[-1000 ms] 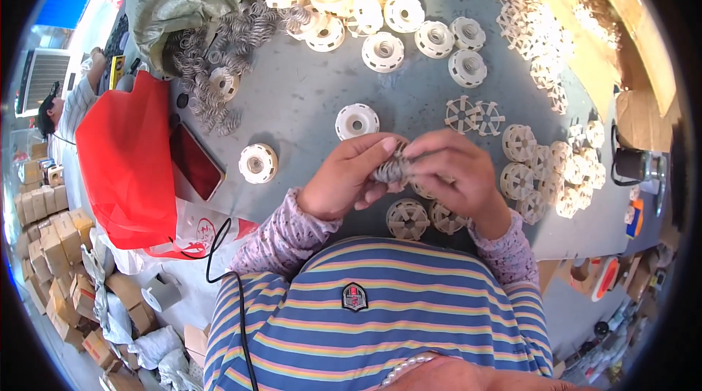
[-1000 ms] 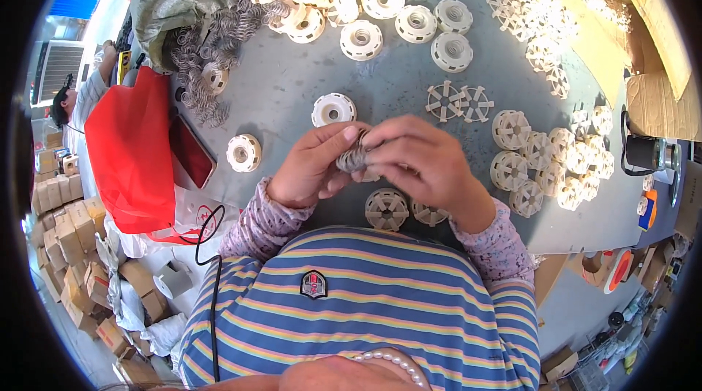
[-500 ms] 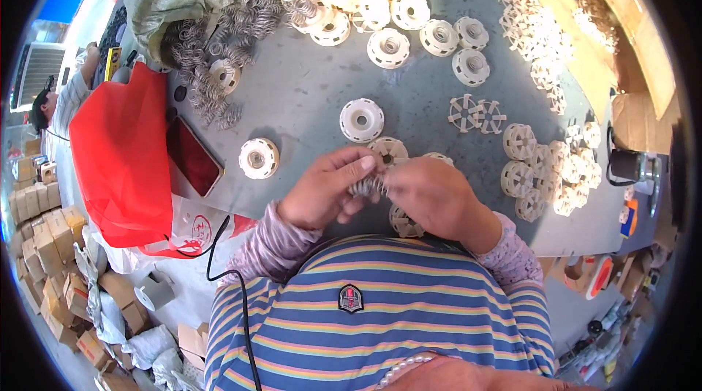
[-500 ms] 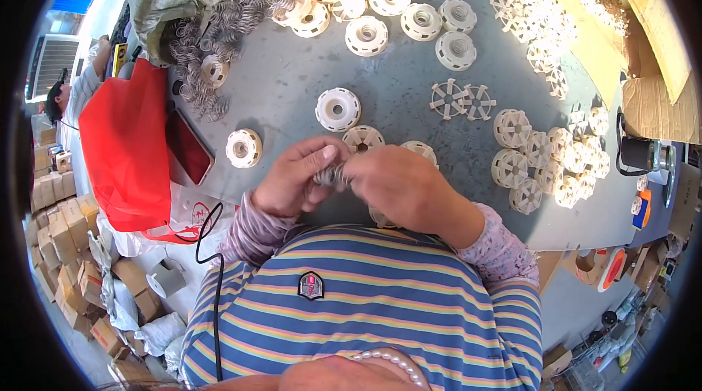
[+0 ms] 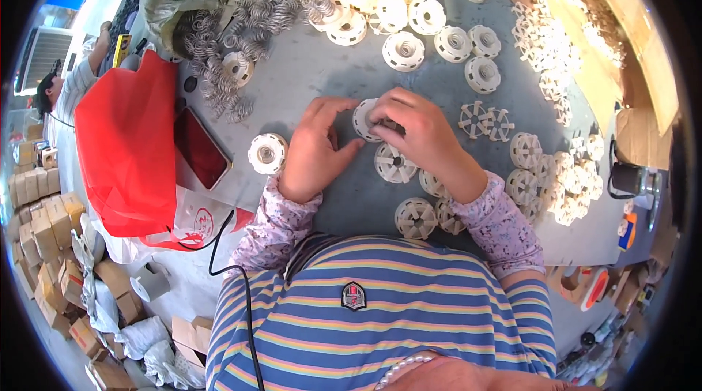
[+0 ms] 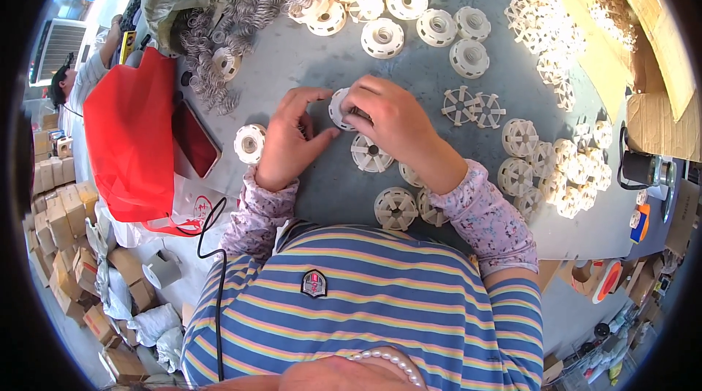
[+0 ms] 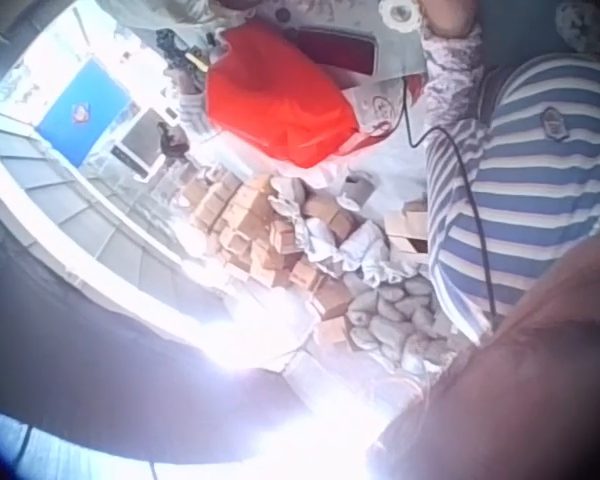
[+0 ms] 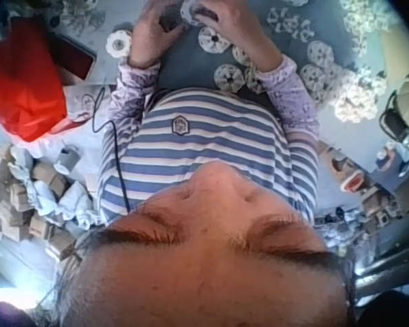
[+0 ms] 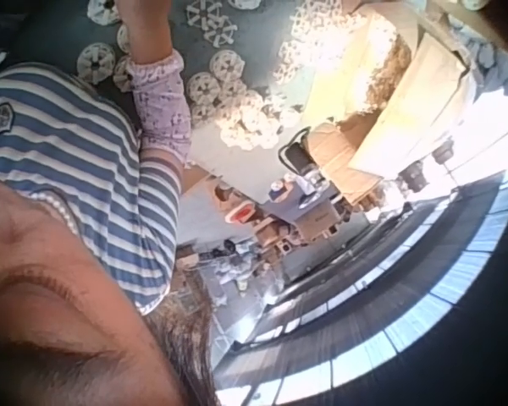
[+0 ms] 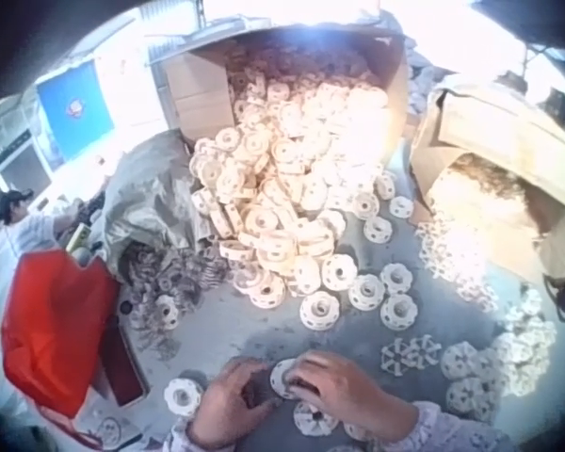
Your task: The person assembles small plastic components by hand, inserting plastic gears and metal springs into circular plastic housings.
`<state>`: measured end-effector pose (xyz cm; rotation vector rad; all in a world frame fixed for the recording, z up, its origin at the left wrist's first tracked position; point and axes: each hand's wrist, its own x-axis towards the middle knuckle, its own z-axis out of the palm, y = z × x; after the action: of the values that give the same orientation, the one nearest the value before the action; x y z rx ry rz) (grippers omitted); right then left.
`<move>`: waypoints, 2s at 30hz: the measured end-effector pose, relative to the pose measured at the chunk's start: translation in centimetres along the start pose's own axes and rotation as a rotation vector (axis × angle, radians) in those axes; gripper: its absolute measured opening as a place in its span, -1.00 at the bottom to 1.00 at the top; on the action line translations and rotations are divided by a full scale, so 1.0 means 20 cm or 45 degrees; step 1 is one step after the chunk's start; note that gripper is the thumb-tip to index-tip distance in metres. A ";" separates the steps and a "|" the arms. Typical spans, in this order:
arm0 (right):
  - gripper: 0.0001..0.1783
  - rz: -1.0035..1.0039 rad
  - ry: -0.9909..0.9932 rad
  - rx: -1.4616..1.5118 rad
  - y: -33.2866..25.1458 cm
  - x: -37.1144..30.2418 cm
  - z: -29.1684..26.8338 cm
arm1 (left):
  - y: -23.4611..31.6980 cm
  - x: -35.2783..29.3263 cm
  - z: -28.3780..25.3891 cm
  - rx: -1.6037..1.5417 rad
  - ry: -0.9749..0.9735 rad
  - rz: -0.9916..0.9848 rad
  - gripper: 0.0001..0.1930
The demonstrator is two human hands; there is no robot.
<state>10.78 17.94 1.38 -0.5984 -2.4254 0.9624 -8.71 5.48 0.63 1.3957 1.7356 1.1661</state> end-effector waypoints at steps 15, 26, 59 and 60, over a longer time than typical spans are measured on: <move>-0.71 0.141 0.340 -0.707 0.14 -0.47 -0.57 | 0.07 0.09 0.20 0.208 -0.153 0.178 -0.39; -0.58 0.594 0.085 -0.328 0.09 -0.34 -0.39 | 0.05 0.11 0.22 0.125 -0.131 0.162 -0.51; -0.32 0.381 0.093 -0.043 -0.04 -0.21 -0.30 | 0.04 0.13 0.23 -0.037 0.051 0.178 -0.64; -0.32 0.368 0.050 -0.031 -0.04 -0.19 -0.27 | 0.08 0.12 0.21 -0.046 0.003 0.083 -0.63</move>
<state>16.75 18.18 4.47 -0.9883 -2.3601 1.0224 -4.97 9.01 0.37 1.4394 1.6739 1.2280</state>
